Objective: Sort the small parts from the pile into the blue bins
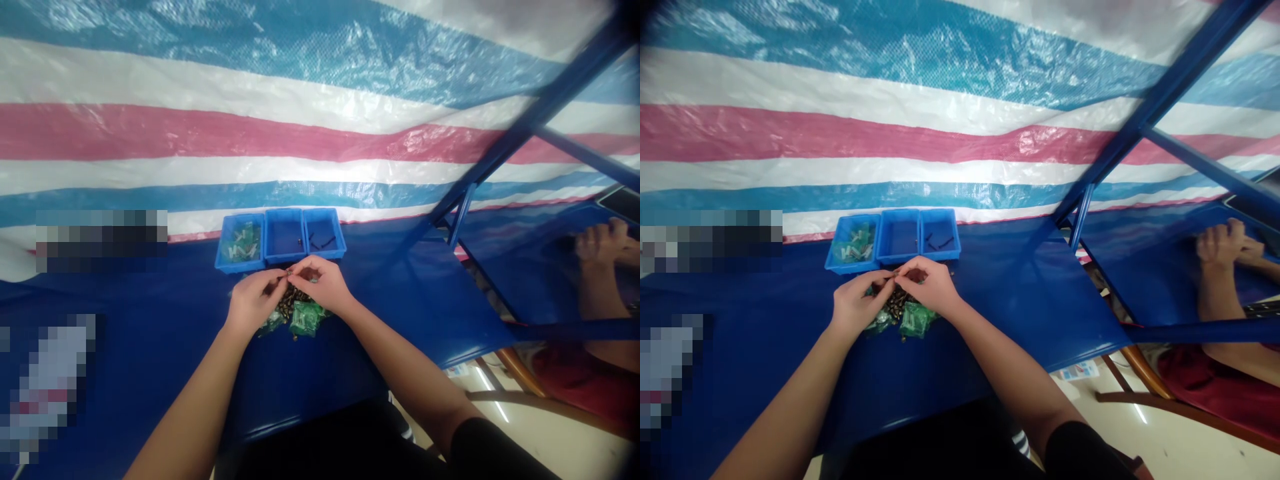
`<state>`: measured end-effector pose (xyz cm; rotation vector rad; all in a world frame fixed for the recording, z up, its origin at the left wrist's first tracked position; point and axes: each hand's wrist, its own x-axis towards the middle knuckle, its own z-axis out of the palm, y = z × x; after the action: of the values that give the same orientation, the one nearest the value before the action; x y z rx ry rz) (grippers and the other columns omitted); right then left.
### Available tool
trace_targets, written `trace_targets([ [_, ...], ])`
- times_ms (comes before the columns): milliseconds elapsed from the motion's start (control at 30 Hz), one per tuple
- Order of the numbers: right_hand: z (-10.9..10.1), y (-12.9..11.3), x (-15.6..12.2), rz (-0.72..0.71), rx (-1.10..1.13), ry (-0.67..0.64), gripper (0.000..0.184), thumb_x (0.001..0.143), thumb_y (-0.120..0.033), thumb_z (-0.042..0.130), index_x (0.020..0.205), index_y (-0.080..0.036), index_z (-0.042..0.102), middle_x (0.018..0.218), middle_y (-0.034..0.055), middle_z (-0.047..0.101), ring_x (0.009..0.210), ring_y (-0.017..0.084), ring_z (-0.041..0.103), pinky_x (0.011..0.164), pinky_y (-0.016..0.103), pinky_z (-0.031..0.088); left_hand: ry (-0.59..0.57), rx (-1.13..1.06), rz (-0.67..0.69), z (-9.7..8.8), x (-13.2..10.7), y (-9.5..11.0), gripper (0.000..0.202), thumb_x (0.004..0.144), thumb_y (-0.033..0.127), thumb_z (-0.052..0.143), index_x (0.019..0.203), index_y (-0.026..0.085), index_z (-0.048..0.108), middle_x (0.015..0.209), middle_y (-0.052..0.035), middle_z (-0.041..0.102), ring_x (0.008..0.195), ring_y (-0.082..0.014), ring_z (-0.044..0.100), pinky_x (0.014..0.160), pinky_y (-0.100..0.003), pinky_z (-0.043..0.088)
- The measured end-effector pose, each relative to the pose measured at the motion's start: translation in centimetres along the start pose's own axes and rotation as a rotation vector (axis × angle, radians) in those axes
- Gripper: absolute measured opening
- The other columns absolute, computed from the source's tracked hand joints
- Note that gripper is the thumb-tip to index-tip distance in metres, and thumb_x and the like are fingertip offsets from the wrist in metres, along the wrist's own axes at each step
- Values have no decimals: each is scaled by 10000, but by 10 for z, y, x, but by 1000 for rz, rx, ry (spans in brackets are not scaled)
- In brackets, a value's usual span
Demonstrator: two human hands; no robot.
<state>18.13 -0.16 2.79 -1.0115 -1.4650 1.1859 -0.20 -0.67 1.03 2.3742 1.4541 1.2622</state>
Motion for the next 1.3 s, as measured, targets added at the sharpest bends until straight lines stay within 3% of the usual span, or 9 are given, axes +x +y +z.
trace_targets([
  [133, -4, -1, 4, 200, 167, -70, 217, 747, -355, 748, 849, -187, 656, 635, -7, 660, 556, 133, 629, 558, 272, 563, 15, -43, 15, -4, 0, 2, 165, 875, 341, 626, 904, 200, 705, 680, -3, 680, 600, -120, 625, 620, -235, 501],
  [267, -5, 0, 7, 429, 313, -54, 249, 686, -329, 801, 798, -148, 671, 620, 9, 674, 506, 126, 623, 478, 256, 553, 61, -47, 18, -7, 0, 4, 145, 877, 318, 618, 858, 199, 699, 702, -11, 698, 609, -125, 634, 634, -244, 512],
  [400, -2, -4, 7, 338, 520, 51, 436, 704, -337, 810, 1086, -175, 675, 1040, 81, 745, 752, 174, 730, 688, 329, 629, 102, 4, -13, -7, 1, 6, 141, 886, 295, 607, 864, 194, 704, 708, -7, 699, 611, -116, 635, 646, -230, 504],
  [533, -2, -9, 7, 169, 624, 33, 545, 800, -366, 739, 1306, -268, 562, 1414, 65, 566, 1162, 221, 653, 974, 418, 571, 100, 12, -29, -7, 1, 6, 121, 884, 276, 612, 883, 197, 703, 704, 6, 692, 613, -106, 631, 662, -218, 494],
  [633, -8, -6, 7, 127, 439, 29, 388, 879, -384, 639, 1235, -232, 613, 1302, 81, 648, 1108, 213, 673, 920, 406, 584, 87, 12, -41, -7, 2, 6, 130, 889, 280, 604, 876, 196, 702, 696, 8, 686, 610, -105, 628, 654, -215, 486],
  [733, -14, 4, 7, 49, -44, 96, 236, 914, -327, 559, 1051, -195, 699, 995, 76, 744, 830, 184, 699, 783, 368, 578, 86, 18, -45, -7, 1, 5, 148, 893, 291, 597, 872, 194, 707, 687, 5, 683, 613, -111, 628, 654, -215, 484],
  [867, -16, 13, 6, -162, -613, -73, 224, 873, -196, 584, 1052, -195, 718, 1000, 65, 743, 900, 202, 640, 858, 365, 507, 89, 35, -67, -6, 2, 3, 154, 891, 296, 598, 891, 191, 712, 711, 1, 693, 646, -119, 644, 667, -211, 481],
  [1000, -10, 17, 6, -303, -808, -207, 247, 857, -168, 620, 1084, -148, 716, 1030, 72, 737, 947, 210, 588, 937, 362, 452, 100, 40, -80, -5, 2, 3, 132, 878, 282, 618, 909, 192, 709, 718, 11, 692, 658, -112, 649, 693, -200, 479],
  [1300, -6, 27, 5, -354, -990, -232, 256, 955, -223, 517, 1092, -167, 726, 972, 102, 669, 927, 238, 479, 891, 384, 431, 71, 13, -71, -5, 2, 5, 103, 876, 255, 621, 910, 193, 695, 714, 22, 679, 643, -100, 635, 682, -198, 467],
])
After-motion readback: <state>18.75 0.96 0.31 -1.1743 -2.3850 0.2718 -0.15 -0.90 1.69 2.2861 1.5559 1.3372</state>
